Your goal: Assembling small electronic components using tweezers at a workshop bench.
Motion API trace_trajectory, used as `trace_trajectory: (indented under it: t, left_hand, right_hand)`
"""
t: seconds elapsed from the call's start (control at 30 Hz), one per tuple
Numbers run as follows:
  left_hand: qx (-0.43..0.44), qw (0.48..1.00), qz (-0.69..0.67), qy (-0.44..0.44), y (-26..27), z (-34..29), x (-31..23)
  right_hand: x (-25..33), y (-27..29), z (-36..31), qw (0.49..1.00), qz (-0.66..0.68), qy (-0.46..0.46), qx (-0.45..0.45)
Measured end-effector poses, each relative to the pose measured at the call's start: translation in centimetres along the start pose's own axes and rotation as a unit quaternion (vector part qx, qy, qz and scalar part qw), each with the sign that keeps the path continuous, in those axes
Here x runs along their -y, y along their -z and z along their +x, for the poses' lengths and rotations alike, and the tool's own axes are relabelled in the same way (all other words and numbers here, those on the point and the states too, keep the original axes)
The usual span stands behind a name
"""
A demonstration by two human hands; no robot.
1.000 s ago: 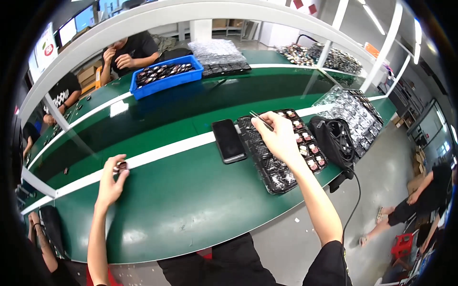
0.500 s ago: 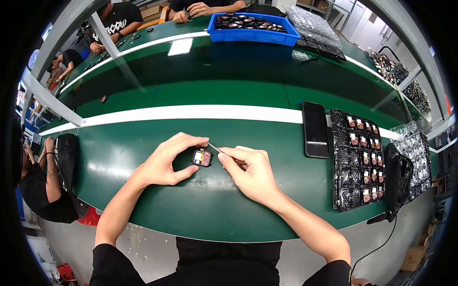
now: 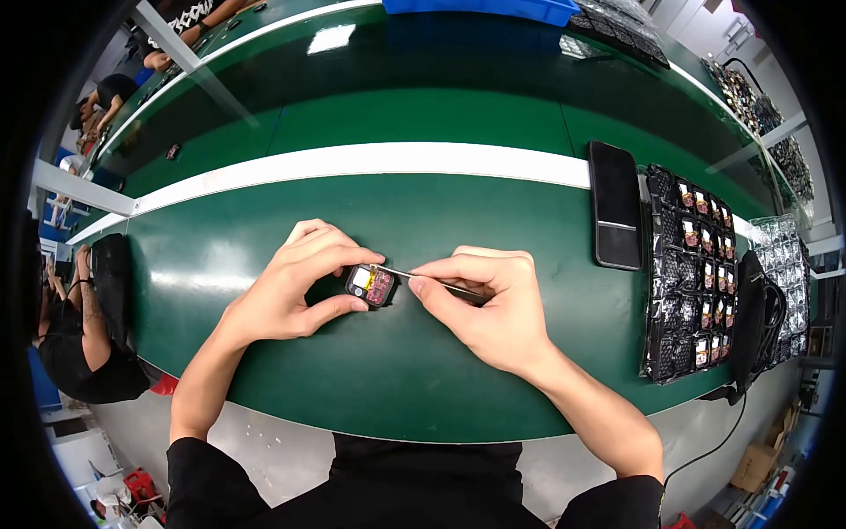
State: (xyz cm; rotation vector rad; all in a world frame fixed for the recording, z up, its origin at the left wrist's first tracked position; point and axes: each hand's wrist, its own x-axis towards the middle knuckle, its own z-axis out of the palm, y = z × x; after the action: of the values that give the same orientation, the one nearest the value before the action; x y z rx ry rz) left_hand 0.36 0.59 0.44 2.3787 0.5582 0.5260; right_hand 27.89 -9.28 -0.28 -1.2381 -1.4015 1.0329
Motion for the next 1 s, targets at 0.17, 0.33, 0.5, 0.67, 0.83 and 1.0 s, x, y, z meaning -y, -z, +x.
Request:
trace_trajectory:
  t: [0.17,0.33,0.5,0.67,0.83,1.0]
  left_hand:
    - [0.012,1.0,0.022,0.0,-0.2,0.1,0.3]
    - [-0.011,1.0,0.015,-0.01,-0.3,0.2,0.6]
    - [-0.011,1.0,0.011,-0.003,-0.3,0.1,0.7]
    - [-0.012,1.0,0.009,0.005,-0.3,0.1,0.6]
    - [-0.014,1.0,0.004,0.003,-0.4,0.1,0.6]
    - [-0.017,1.0,0.002,0.005,-0.4,0.1,0.4]
  right_hand:
    - [0.2,-0.4,-0.1,0.998,-0.058,0.003,0.005]
    - [-0.1,-0.9,0.1,0.99,-0.128,0.067,-0.004]
    - [0.0,-1.2,0.2,0.988,-0.132,0.074,0.001]
    - [0.1,-1.4,0.3,0.987,-0.145,0.069,-0.008]
    - [-0.2,-1.4,0.2,0.986,-0.147,0.075,-0.009]
    - [0.3,-1.6,0.2,0.989,-0.136,0.062,-0.016]
